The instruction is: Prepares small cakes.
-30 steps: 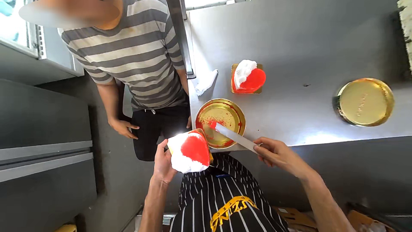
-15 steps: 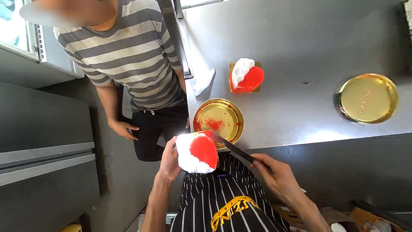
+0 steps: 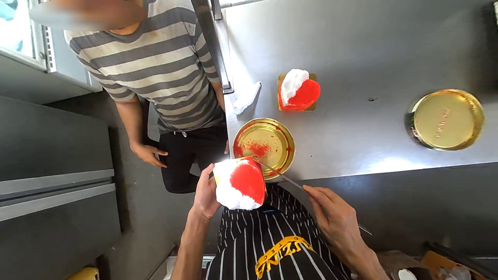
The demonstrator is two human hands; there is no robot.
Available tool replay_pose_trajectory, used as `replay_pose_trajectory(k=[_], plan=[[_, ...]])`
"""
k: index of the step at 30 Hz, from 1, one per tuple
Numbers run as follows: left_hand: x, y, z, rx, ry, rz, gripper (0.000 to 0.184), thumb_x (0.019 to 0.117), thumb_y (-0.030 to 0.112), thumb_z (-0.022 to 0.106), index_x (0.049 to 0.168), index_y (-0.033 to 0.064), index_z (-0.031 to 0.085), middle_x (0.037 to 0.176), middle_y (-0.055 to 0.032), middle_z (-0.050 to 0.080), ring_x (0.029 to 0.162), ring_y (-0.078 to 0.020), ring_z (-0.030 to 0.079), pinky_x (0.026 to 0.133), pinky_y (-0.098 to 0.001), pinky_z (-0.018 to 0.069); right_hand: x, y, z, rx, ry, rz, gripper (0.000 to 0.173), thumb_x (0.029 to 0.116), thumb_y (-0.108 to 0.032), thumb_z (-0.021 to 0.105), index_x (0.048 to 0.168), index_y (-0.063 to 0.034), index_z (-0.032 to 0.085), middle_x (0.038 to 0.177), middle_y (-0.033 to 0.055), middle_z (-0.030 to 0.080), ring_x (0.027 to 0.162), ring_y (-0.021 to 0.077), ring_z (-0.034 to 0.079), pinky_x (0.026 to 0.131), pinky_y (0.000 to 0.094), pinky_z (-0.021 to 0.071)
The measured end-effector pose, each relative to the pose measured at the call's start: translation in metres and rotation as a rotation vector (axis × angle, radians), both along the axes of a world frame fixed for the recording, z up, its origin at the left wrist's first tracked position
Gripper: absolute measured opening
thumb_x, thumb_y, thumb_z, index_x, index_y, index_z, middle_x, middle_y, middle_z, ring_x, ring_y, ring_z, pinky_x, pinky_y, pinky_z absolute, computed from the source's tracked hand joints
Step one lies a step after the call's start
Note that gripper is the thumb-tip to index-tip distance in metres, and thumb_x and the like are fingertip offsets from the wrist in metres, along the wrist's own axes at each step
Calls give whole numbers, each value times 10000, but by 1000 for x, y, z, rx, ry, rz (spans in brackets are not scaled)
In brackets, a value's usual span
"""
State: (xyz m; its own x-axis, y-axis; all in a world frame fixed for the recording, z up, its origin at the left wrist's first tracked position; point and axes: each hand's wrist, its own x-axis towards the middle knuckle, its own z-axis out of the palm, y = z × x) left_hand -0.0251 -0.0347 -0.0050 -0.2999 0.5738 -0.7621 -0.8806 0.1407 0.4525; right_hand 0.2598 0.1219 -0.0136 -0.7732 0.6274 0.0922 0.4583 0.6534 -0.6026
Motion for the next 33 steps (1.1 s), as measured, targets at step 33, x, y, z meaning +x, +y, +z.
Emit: replay_pose_trajectory(k=[33], plan=[[2,-5,3,-6,59,1,661,1071,537,129,1163,151,658,961,-62,755,845,-144,740,727,-336,631,-5,-9,3,-91,75,-78,312,1034,-224,512,1222,-139,746,1072,47,726,929,119,695,781,288,585]])
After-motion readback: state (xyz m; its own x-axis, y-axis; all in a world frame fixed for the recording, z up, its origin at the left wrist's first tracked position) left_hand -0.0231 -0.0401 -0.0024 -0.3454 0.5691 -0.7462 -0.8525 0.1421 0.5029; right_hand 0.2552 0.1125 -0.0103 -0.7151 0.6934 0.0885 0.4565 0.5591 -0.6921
